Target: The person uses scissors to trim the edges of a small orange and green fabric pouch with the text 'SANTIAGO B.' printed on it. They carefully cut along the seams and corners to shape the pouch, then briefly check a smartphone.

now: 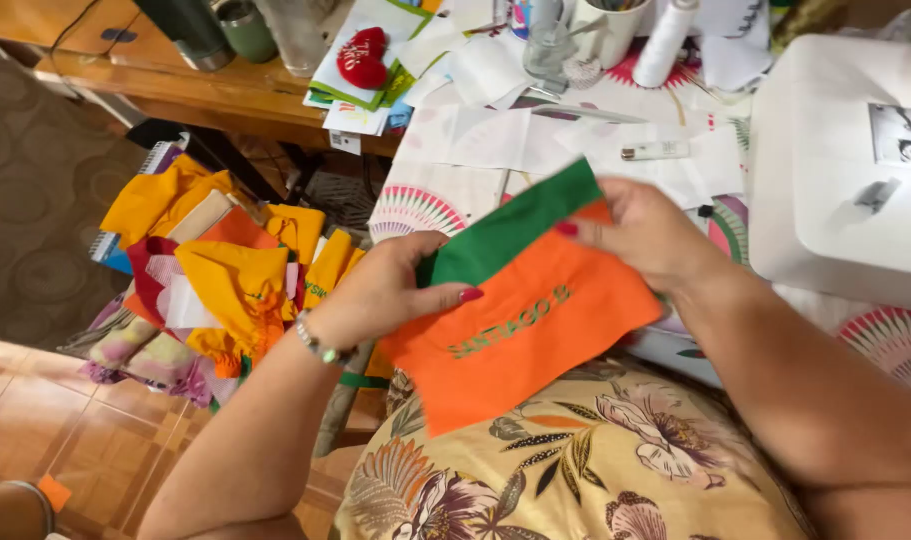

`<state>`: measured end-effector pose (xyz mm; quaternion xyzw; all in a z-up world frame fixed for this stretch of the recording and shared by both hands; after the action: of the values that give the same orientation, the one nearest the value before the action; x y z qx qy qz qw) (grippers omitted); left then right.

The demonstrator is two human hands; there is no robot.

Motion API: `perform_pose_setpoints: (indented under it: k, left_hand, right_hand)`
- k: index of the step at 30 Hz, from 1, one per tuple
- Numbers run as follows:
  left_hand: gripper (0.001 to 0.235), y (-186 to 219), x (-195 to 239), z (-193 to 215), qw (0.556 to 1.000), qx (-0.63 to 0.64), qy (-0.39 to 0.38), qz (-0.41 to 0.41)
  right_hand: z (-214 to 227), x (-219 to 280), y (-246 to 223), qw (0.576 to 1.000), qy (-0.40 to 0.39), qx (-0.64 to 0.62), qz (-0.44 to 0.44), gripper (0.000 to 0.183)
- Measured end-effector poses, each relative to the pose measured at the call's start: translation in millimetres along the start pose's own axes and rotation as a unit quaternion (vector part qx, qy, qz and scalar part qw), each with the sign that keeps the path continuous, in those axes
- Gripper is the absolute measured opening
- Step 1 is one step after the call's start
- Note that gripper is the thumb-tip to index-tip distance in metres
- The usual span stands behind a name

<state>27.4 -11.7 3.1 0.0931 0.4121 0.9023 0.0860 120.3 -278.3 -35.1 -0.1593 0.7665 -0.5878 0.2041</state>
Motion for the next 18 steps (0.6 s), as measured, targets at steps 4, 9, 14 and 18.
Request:
perform_pose_setpoints:
  k: [4,9,14,18]
  left_hand:
    - [0.015,-9,-34,4,0.969,0.161,-0.054,0.178]
    - [0.022,23,-52,94,0.976,0.081,0.12,0.16]
    - [0.028,54,-90,87,0.965,-0.162,0.117,0.17]
    - [0.026,20,-120,32,0.965,-0.135,0.062,0.216]
  right_hand:
    - [14,-30,-32,0.96,0.019,0.251,0.124,0.035]
    - [43,-40,-57,0.896,0.033,0.412,0.162,0.034]
    - [53,-31,-43,0.801,-0.013,0.598,-0.003,0.017]
    - [84,-5,2,0.738,-0.178,0.65,0.039,0.036]
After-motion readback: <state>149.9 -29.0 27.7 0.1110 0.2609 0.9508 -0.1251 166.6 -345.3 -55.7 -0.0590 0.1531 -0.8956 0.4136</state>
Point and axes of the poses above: each hand's wrist, its own x-axis away from the middle knuckle, its own z-axis out of the back of the hand, y = z × x, the point moved 3 cm from there along -x, towards the middle knuckle, and after that the axes turned 15 degrees about z, right-handed, at the moved point
